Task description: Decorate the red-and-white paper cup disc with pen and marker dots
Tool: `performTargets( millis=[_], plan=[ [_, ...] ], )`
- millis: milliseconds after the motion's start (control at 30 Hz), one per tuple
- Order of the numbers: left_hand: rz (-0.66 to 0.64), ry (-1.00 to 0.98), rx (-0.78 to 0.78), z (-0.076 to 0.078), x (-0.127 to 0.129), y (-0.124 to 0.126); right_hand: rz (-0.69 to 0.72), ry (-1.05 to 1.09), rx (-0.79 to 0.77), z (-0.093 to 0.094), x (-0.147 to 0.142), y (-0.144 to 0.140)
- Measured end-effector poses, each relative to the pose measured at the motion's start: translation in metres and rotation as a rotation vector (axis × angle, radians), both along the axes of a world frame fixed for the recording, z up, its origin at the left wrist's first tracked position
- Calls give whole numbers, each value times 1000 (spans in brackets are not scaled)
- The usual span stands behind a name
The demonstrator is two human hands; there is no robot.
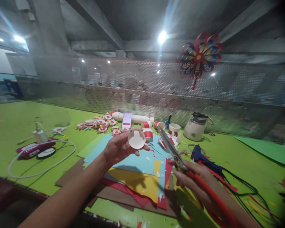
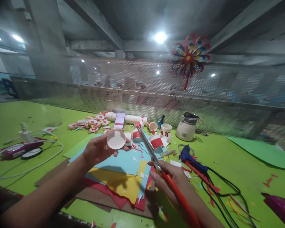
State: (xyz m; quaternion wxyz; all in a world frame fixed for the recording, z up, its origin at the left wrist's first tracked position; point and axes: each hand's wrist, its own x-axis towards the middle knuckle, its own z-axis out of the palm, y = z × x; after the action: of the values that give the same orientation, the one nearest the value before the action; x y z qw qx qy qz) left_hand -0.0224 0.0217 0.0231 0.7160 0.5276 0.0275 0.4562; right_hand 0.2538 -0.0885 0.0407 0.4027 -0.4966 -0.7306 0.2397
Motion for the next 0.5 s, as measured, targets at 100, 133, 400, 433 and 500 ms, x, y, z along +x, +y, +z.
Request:
performTargets(
  millis=[100,133,400,433,500],
  plan=[
    [1,7,4,0,0,0,2,-48,-7,-4,0,5],
    [2,10,10,0,0,-1,10,-84,-20,-6,2,9],
    [119,130,161,-7,1,-1,-72,-217,99,-27,12,39],
    [128,157,177,-8,2,-1,-73,-198,95,-25,11,39],
    [144,203,204,-9,4,1,-65,-146,66,-20,9,36]
  ],
)
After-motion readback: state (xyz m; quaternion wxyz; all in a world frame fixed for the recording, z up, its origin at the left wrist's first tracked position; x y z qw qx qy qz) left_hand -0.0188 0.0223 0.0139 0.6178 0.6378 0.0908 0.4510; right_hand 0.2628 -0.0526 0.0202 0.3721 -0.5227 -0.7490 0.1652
